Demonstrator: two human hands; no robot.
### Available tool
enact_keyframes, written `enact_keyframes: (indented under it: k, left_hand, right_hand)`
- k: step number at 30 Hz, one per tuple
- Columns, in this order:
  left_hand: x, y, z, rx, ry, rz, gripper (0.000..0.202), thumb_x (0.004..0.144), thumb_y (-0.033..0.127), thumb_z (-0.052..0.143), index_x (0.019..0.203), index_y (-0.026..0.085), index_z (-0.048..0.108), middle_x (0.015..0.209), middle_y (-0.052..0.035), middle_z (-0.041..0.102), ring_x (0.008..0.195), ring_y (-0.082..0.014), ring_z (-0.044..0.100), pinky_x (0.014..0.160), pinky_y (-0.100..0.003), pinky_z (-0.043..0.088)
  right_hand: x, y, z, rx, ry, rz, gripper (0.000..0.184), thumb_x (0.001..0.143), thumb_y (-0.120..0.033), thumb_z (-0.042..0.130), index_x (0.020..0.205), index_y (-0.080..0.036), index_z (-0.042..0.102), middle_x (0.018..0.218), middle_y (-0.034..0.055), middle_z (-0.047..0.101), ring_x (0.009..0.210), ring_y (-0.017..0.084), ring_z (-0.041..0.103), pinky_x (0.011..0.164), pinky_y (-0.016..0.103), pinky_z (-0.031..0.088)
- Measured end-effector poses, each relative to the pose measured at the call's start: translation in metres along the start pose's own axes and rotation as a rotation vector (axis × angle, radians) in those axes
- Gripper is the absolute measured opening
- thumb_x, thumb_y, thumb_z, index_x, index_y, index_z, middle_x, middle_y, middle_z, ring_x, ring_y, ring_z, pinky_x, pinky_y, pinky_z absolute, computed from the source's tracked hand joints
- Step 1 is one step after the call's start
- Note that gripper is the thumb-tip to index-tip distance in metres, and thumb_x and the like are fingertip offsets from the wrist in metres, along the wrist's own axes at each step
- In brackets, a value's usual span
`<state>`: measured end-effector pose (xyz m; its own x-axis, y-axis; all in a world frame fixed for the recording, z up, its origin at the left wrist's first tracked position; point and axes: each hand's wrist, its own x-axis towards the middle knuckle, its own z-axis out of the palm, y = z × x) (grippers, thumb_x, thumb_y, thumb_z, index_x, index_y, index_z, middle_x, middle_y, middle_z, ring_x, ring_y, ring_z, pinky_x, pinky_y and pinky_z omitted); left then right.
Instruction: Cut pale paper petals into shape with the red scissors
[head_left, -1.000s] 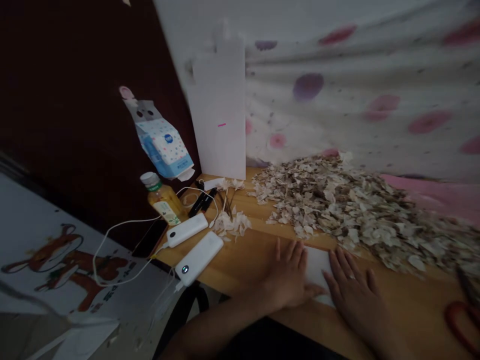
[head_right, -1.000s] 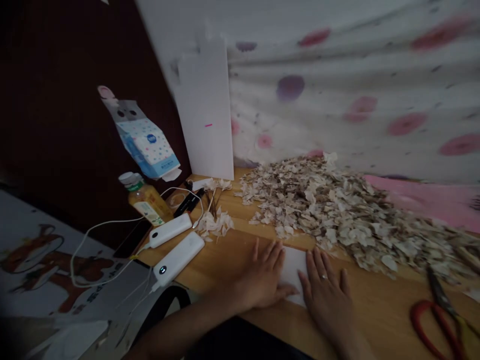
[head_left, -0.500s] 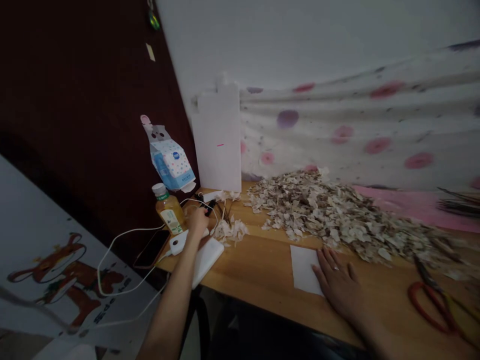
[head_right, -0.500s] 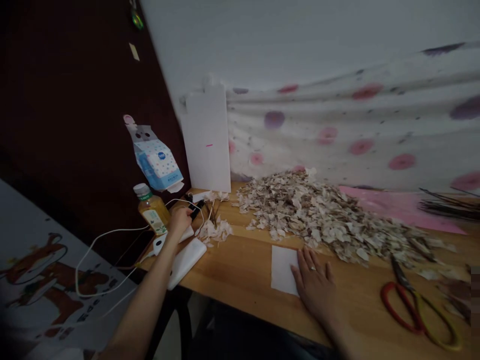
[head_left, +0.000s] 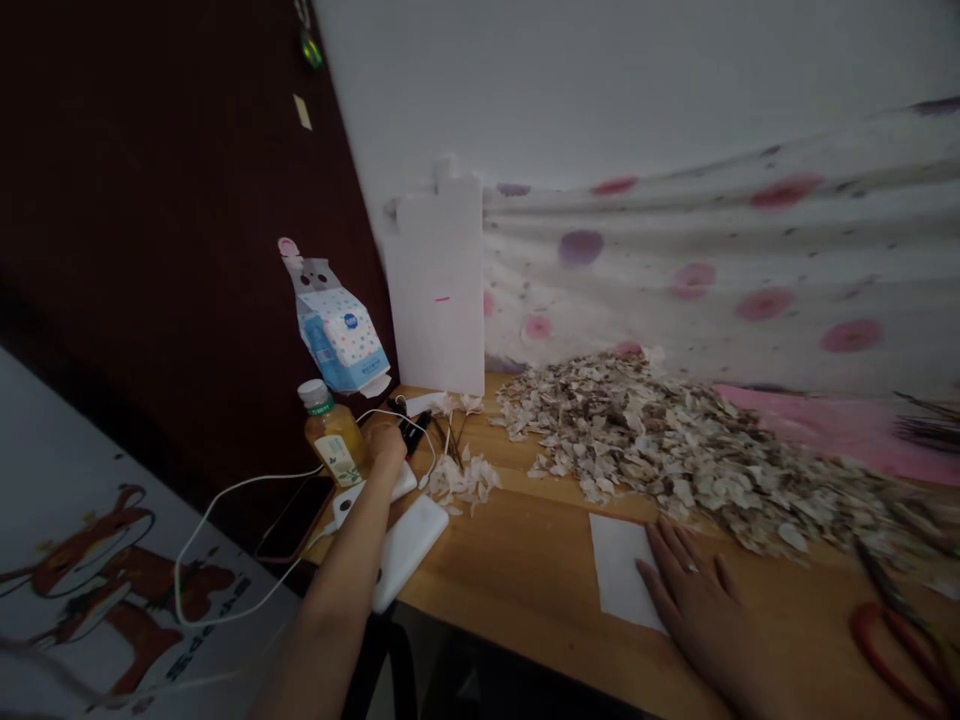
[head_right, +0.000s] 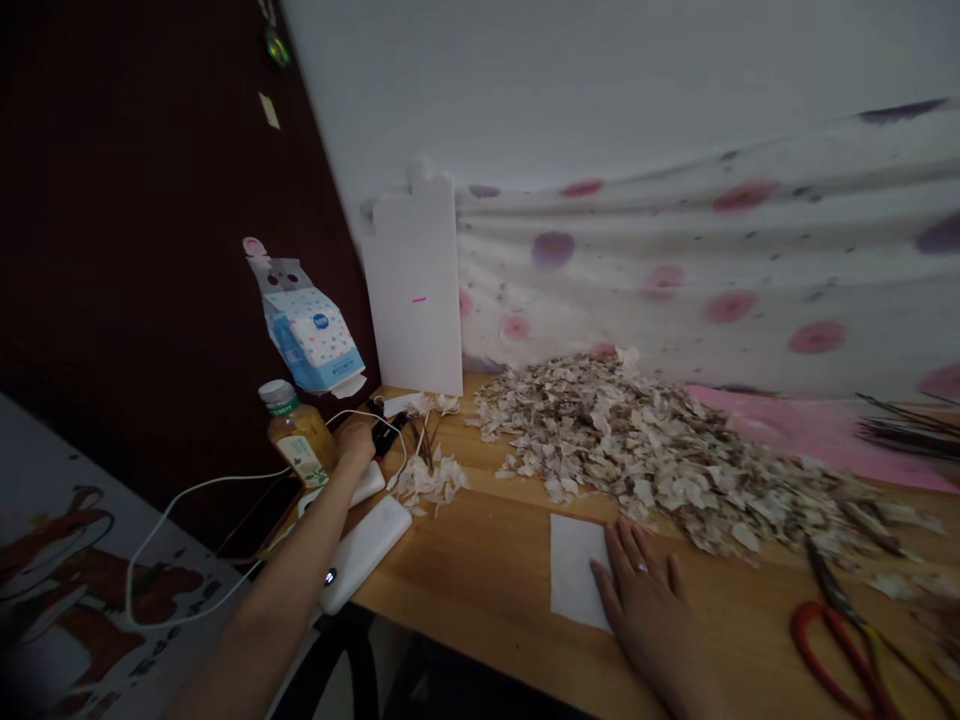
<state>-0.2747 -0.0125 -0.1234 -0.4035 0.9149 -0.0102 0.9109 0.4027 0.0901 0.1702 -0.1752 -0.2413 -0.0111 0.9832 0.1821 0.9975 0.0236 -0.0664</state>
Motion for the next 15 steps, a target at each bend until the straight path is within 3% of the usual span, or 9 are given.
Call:
enact_keyframes:
  k: [9,15]
  left_hand:
    - [0.010,-0.003,-0.013,0.156,-0.143,0.039,0.035,0.094,0.034,0.064,0.124,0.016,0.060,0.125,-0.0100,0.062,0.109,-0.0239,0.063,0.091,-0.044,0.056]
    - [0.010,-0.001,-0.020,0.165,-0.162,0.091,0.035,0.094,0.034,0.064,0.123,0.017,0.060,0.123,-0.0095,0.063,0.107,-0.0231,0.064,0.088,-0.043,0.056]
  right_hand:
    - [-0.001,-0.003,0.001,0.019,0.013,0.015,0.066,0.096,-0.045,0.025,0.146,-0.011,0.050,0.156,0.0112,0.040,0.146,0.030,0.034,0.118,0.060,0.025]
    - [-0.001,-0.005,-0.003,0.007,-0.017,0.021,0.066,0.097,-0.044,0.023,0.148,-0.011,0.047,0.157,0.0100,0.037,0.147,0.030,0.032,0.118,0.059,0.026]
